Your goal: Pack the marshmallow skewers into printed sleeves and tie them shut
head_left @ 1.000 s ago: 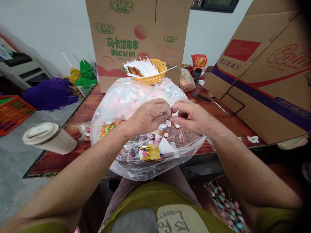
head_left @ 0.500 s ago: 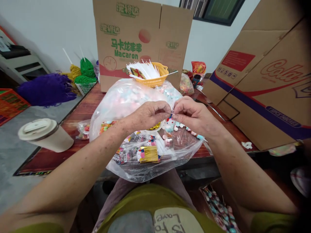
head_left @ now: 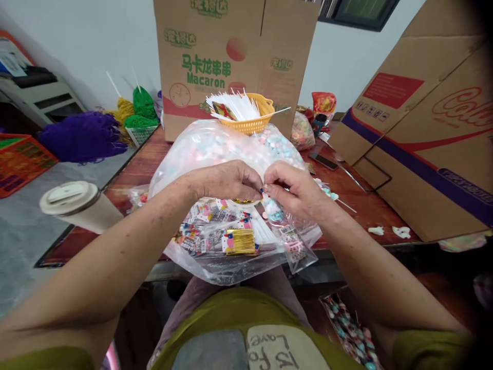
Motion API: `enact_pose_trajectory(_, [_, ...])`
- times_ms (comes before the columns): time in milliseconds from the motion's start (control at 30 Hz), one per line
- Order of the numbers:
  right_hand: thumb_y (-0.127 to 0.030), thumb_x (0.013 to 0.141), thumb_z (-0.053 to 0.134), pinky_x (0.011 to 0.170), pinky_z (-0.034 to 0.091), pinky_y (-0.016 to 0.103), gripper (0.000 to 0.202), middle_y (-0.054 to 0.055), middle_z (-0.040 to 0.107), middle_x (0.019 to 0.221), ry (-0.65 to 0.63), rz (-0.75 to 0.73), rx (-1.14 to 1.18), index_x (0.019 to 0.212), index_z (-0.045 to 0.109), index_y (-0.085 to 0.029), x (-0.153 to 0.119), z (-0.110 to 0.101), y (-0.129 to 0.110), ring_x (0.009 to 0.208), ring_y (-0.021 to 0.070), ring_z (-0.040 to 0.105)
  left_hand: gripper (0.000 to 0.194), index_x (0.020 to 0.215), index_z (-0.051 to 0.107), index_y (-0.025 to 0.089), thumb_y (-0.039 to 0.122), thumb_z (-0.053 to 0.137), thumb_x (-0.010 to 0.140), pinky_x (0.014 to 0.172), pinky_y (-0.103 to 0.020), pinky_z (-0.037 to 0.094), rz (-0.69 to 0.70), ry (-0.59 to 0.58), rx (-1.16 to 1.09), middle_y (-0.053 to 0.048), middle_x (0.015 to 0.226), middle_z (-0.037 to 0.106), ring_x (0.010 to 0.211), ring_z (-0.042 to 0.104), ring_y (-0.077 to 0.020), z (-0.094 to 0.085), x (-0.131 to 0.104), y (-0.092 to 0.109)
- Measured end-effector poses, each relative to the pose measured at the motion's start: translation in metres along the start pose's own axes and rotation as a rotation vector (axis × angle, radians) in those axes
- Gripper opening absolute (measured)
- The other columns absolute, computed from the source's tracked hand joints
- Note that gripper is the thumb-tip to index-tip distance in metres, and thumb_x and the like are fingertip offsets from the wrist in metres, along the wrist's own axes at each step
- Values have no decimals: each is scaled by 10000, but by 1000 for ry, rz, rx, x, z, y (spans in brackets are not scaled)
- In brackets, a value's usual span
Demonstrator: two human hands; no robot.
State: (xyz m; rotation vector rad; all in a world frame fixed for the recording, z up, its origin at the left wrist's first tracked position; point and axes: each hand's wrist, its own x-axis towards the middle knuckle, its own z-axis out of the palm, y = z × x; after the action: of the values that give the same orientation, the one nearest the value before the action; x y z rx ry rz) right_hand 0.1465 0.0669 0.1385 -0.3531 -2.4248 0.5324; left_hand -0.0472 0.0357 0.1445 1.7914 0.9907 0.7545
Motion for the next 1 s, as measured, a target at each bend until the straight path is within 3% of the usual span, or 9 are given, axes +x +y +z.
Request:
enact_pose_trajectory(133, [-155, 822, 497, 605, 345, 256, 65, -1, 466, 739, -2, -4, 43, 774, 469, -189, -2, 2, 4, 670, 119, 431, 109, 581, 696, 167, 86, 717, 510, 484, -200, 404, 3, 139, 31, 29, 505, 614, 468, 540, -102, -6, -3, 8])
enact_pose_trajectory(267, [-127, 825, 482, 625, 342, 259, 74, -1, 457, 740, 27, -55, -21, 778, 473, -184, -3, 3, 6, 688, 121, 417, 101, 722, 708, 153, 140, 620, 674, 571, -193, 425, 102, 89, 297, 29, 603, 657, 551, 549, -77, -7, -3, 10])
enact_pose_trajectory(333, [-130, 828, 487, 616, 344, 255, 67, -4, 454, 739, 49, -34, 3, 786, 482, -182, -5, 3, 8, 680, 117, 415, 130, 767, 708, 151, 161, 588, 717, 595, -195, 434, 138, 86, 317, 15, 656, 675, 586, 557, -80, -6, -2, 7])
enact_pose_trajectory(500, [-201, 832, 548, 593, 363, 246, 28, -2, 495, 752, 129, 67, 193, 818, 547, -178, -11, 3, 13, 670, 106, 455, 99, 752, 703, 154, 173, 610, 724, 575, -209, 440, 146, 126, 102, -1, 656, 665, 591, 568, -99, -1, 5, -3])
enact_pose_trajectory(667, [-339, 883, 505, 450, 319, 220, 191, -27, 515, 739, 302, 258, 561, 1023, 575, -228, -18, 0, 22, 482, 58, 398, 34, 720, 690, 155, 152, 662, 703, 541, -219, 460, 135, 157, -172, -8, 615, 645, 551, 578, -111, 2, 7, 0])
enact_pose_trajectory(900, [-318, 805, 622, 609, 419, 233, 146, -2, 569, 792, 241, 184, 352, 871, 623, -188, -14, -3, 2, 688, 96, 517, 76, 653, 680, 149, 160, 749, 625, 484, -230, 488, 103, 217, -283, -11, 541, 624, 488, 588, -128, 9, 7, 3])
enact_pose_trajectory(1000, [-341, 795, 630, 568, 400, 218, 161, -23, 536, 725, 245, 215, 399, 796, 595, -183, -13, -5, -6, 633, 83, 486, 103, 713, 678, 144, 194, 742, 650, 497, -213, 473, 156, 223, -323, -6, 577, 628, 504, 582, -109, 14, 6, 2])
